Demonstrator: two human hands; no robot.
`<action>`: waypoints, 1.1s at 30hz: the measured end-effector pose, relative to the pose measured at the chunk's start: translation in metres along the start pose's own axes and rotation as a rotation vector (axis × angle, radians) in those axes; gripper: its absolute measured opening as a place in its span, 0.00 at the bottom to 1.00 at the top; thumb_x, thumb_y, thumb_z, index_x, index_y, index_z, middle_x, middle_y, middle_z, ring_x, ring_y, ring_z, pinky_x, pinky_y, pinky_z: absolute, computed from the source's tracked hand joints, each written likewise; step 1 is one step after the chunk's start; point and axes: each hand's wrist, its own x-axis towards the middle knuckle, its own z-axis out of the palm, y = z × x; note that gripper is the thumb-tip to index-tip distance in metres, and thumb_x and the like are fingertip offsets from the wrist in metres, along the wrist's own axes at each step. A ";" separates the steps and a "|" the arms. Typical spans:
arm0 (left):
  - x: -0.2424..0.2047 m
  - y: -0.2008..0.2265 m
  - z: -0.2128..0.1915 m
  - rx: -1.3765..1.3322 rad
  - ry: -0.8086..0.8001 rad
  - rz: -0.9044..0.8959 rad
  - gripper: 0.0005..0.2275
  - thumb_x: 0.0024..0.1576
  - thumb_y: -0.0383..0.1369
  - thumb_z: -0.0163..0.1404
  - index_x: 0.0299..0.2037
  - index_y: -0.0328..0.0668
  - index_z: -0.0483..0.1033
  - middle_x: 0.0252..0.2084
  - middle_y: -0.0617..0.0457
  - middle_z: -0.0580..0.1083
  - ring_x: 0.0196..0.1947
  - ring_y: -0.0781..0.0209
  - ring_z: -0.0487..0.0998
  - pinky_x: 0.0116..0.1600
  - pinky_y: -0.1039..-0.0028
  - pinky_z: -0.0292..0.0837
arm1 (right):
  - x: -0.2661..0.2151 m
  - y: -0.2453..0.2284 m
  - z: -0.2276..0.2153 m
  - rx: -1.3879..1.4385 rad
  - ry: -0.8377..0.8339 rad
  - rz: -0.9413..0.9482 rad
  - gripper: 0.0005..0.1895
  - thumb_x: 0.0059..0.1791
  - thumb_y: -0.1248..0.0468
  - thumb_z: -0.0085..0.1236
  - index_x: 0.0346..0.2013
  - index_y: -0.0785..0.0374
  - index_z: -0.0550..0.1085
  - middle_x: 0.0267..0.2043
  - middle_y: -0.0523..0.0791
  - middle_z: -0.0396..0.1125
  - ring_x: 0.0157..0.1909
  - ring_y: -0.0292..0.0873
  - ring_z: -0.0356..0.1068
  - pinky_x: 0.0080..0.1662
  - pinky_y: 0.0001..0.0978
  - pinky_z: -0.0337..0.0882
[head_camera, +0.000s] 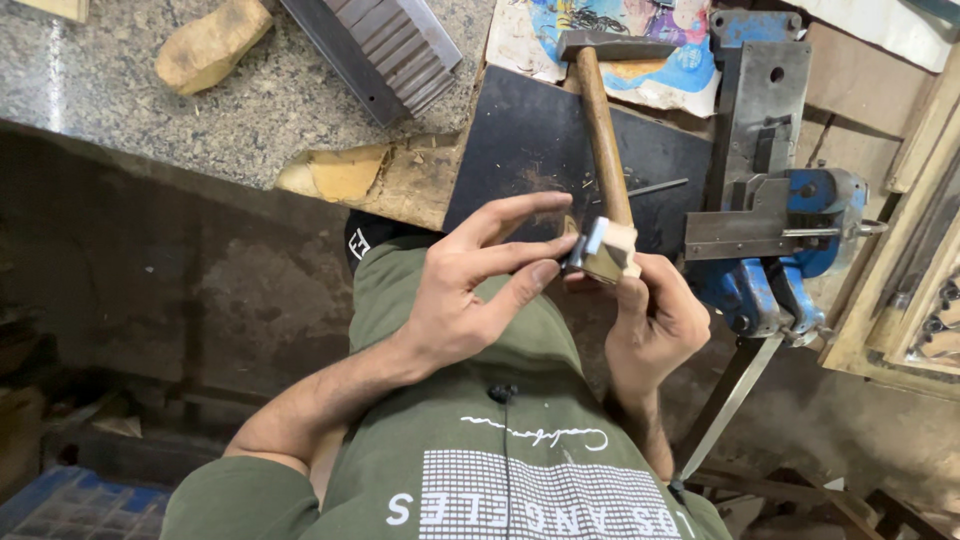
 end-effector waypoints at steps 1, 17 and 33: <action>-0.001 -0.001 0.001 -0.020 0.006 -0.017 0.11 0.64 0.26 0.56 0.56 0.35 0.79 0.65 0.45 0.72 0.67 0.53 0.75 0.71 0.68 0.72 | 0.000 0.001 0.002 0.018 0.004 0.077 0.14 0.60 0.61 0.58 0.46 0.74 0.77 0.35 0.44 0.72 0.36 0.32 0.69 0.39 0.20 0.67; 0.006 -0.013 -0.003 -0.438 0.022 -0.473 0.22 0.59 0.24 0.59 0.64 0.38 0.74 0.53 0.49 0.80 0.50 0.68 0.80 0.58 0.76 0.79 | 0.011 0.024 0.005 0.513 -0.212 0.388 0.15 0.59 0.62 0.55 0.42 0.76 0.76 0.28 0.50 0.72 0.26 0.40 0.73 0.29 0.29 0.72; 0.022 -0.032 -0.024 -0.532 -0.087 -0.601 0.20 0.54 0.23 0.63 0.58 0.35 0.78 0.46 0.49 0.81 0.44 0.67 0.82 0.53 0.76 0.79 | 0.004 0.013 0.012 0.701 -0.188 0.522 0.16 0.59 0.63 0.55 0.42 0.80 0.76 0.30 0.51 0.71 0.26 0.41 0.70 0.29 0.32 0.71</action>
